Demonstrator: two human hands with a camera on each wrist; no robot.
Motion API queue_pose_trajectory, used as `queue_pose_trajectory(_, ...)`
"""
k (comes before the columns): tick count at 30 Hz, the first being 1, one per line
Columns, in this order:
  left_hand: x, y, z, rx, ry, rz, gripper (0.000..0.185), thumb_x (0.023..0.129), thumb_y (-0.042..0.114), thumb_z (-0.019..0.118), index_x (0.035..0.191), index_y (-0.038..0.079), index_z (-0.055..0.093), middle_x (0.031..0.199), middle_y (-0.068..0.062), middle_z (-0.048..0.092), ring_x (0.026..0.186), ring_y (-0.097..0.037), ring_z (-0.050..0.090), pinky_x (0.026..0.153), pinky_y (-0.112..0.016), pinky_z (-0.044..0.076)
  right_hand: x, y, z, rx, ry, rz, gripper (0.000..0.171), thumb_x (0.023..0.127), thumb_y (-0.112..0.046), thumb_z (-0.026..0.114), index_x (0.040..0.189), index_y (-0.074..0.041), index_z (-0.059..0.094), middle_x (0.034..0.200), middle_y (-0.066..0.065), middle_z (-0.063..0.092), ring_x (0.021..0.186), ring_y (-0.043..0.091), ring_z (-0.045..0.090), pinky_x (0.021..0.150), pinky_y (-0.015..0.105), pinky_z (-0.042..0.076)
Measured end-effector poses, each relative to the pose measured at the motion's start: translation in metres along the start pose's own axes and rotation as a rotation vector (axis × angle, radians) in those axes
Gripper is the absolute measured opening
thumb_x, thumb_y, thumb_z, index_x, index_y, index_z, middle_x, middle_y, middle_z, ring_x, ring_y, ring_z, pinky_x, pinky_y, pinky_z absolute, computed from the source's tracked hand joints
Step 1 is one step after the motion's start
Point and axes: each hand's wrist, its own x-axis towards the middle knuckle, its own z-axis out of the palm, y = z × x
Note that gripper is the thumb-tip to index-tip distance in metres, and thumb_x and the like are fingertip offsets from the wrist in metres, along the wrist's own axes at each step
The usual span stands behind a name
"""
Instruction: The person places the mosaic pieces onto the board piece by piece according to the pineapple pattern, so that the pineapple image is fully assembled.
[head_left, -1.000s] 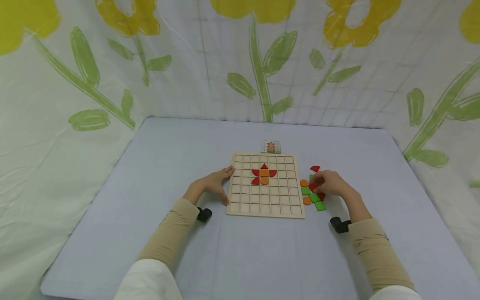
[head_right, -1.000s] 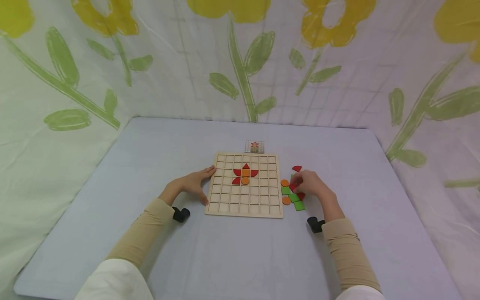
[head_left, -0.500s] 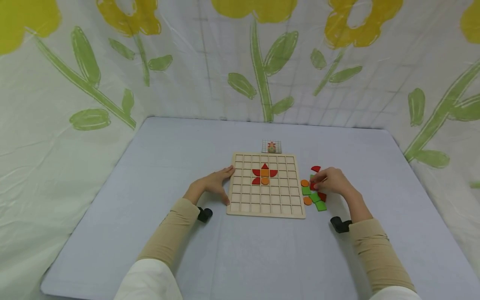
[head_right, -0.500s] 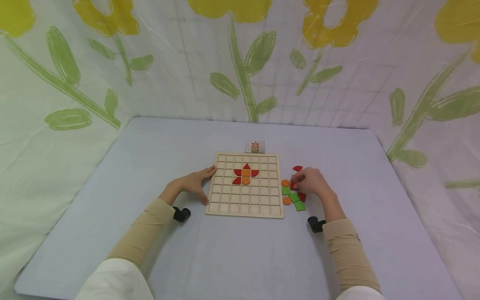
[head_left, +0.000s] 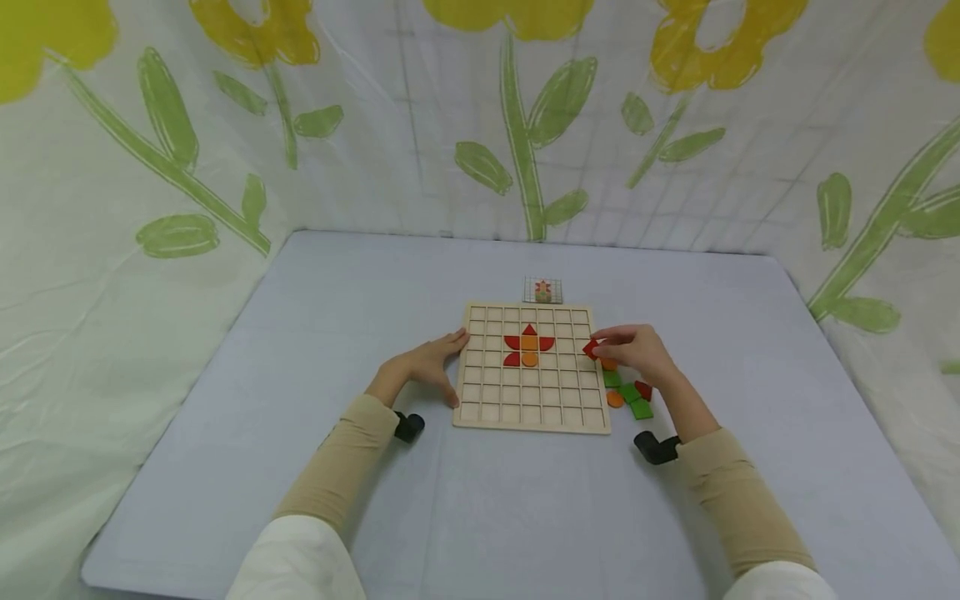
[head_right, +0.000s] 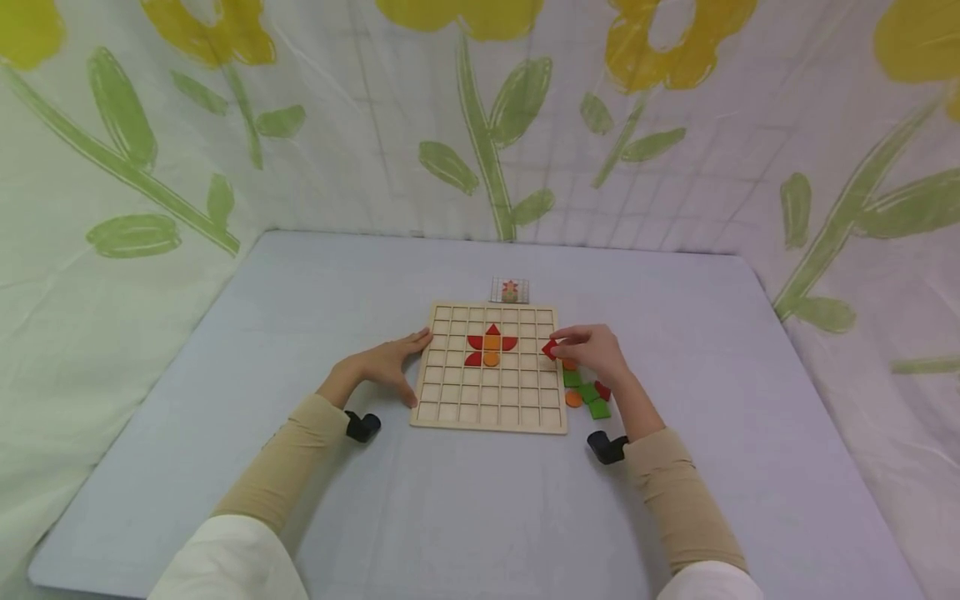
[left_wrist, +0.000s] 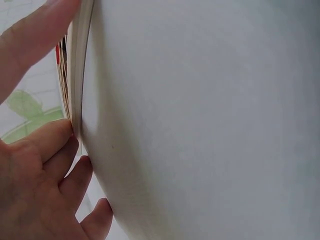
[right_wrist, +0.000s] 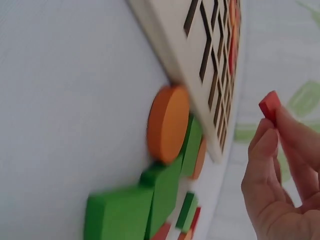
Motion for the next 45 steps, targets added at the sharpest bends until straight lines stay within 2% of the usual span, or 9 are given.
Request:
queue_pose_trajectory(4,0.000,0.000,0.000,-0.001,-0.001,-0.006,0.117,0.070,0.024,0.087,0.156,0.003,0.011,0.163,-0.010,0.002,0.148,-0.030,0.004,0.118,-0.050,0.007,0.008,-0.009,0.016,-0.042,-0.002,0.037,0.037,0.090,-0.010,0.069,0.123,0.006,0.063,0.117,0.022,0.064,0.105,0.031,0.058,0.084,0.036,0.053)
queue_pose_trajectory(8,0.001,0.000,-0.001,-0.002,-0.003,-0.006,0.117,0.070,0.024,0.087,0.156,0.003,0.011,0.163,-0.010,0.002,0.148,-0.030,0.004,0.118,-0.051,0.006,0.016,-0.015,0.032,-0.115,-0.010,0.029,0.030,0.088,-0.010,0.071,0.115,0.004,0.067,0.102,0.017,0.068,0.090,0.026,0.060,0.071,0.026,0.052)
queue_pose_trajectory(11,0.001,0.001,-0.001,-0.002,-0.003,-0.002,0.116,0.070,0.024,0.087,0.155,0.003,0.012,0.163,-0.010,0.003,0.148,-0.030,0.004,0.118,-0.051,0.006,0.022,-0.017,0.043,-0.185,-0.009,0.007,0.023,0.086,-0.010,0.074,0.104,0.002,0.069,0.094,0.015,0.069,0.088,0.027,0.060,0.067,0.025,0.049)
queue_pose_trajectory(14,0.002,0.001,0.000,0.000,-0.008,-0.002,0.116,0.070,0.024,0.087,0.155,0.003,0.012,0.163,-0.010,0.003,0.148,-0.029,0.004,0.118,-0.051,0.006,0.027,-0.019,0.050,-0.237,-0.009,0.001,0.019,0.084,-0.012,0.075,0.097,0.001,0.069,0.093,0.015,0.069,0.088,0.028,0.060,0.068,0.028,0.048)
queue_pose_trajectory(19,0.004,0.000,0.001,0.008,-0.005,-0.002,0.116,0.070,0.024,0.087,0.156,0.003,0.012,0.163,-0.010,0.003,0.148,-0.030,0.004,0.118,-0.050,0.007,0.030,-0.019,0.057,-0.245,-0.001,0.019,0.017,0.084,-0.012,0.076,0.095,0.000,0.071,0.094,0.013,0.069,0.087,0.027,0.059,0.070,0.031,0.048)
queue_pose_trajectory(21,0.004,-0.001,0.001,0.010,-0.001,-0.001,0.116,0.069,0.025,0.087,0.156,0.003,0.012,0.163,-0.010,0.003,0.148,-0.030,0.005,0.118,-0.050,0.008,0.031,-0.020,0.058,-0.233,0.000,0.030,0.017,0.084,-0.011,0.075,0.095,0.001,0.071,0.094,0.014,0.069,0.088,0.027,0.059,0.071,0.032,0.049)
queue_pose_trajectory(28,0.003,0.000,0.001,0.008,-0.003,-0.003,0.117,0.069,0.024,0.087,0.156,0.003,0.012,0.163,-0.010,0.003,0.148,-0.030,0.005,0.118,-0.050,0.008,0.033,-0.025,0.061,-0.290,-0.032,0.010,0.019,0.087,-0.010,0.072,0.101,0.004,0.072,0.103,0.017,0.070,0.095,0.030,0.061,0.081,0.038,0.051)
queue_pose_trajectory(32,0.003,0.000,0.001,0.011,-0.003,-0.003,0.117,0.070,0.025,0.087,0.155,0.003,0.011,0.163,-0.010,0.003,0.148,-0.030,0.005,0.118,-0.050,0.008,0.035,-0.027,0.064,-0.325,-0.048,-0.009,0.017,0.088,-0.007,0.070,0.100,0.004,0.074,0.103,0.018,0.071,0.094,0.030,0.063,0.081,0.039,0.052)
queue_pose_trajectory(45,0.000,-0.001,0.000,-0.007,0.000,0.000,0.116,0.070,0.023,0.087,0.155,0.003,0.012,0.163,-0.010,0.003,0.148,-0.029,0.004,0.118,-0.048,0.009,0.031,-0.036,0.073,-0.455,0.028,-0.013,0.011,0.086,-0.008,0.072,0.091,0.001,0.076,0.094,0.014,0.072,0.093,0.032,0.062,0.081,0.042,0.051)
